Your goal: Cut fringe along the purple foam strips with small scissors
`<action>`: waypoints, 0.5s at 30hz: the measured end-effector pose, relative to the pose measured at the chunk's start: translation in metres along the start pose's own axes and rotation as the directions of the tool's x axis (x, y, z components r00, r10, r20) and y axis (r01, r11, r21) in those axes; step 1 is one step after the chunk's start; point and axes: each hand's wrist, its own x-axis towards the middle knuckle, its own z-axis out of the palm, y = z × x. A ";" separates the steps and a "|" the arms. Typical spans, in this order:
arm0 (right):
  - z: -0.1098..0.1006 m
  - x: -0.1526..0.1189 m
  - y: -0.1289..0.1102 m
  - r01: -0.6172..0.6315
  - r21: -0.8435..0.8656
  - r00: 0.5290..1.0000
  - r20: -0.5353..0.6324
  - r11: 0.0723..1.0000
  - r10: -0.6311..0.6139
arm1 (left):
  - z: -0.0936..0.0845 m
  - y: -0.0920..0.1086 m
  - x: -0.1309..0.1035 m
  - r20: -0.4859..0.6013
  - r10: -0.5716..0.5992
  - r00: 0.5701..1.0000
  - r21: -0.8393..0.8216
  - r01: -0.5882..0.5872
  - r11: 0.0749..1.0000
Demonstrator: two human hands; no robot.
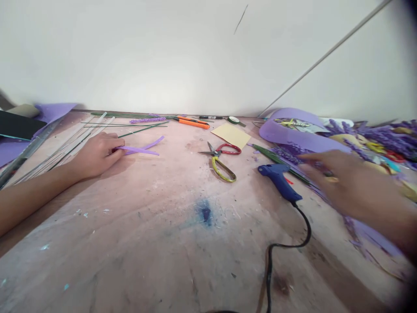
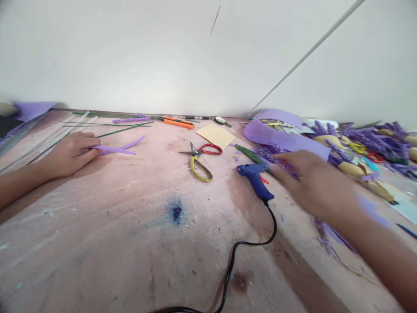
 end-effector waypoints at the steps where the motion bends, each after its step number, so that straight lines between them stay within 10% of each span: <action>1: 0.011 0.012 -0.017 0.071 0.033 0.996 0.049 0.997 -0.072 | 0.000 0.000 0.000 0.000 0.002 1.000 -0.001 -0.002 1.000; 6: 0.050 0.054 -0.081 0.306 0.188 0.931 0.145 0.933 -0.335 | -0.001 0.001 -0.002 -0.007 0.014 1.000 0.006 -0.014 1.000; 15: 0.047 0.073 -0.091 0.305 0.138 0.898 0.288 0.942 -0.333 | 0.000 0.001 -0.002 -0.018 0.030 0.999 0.006 -0.030 1.000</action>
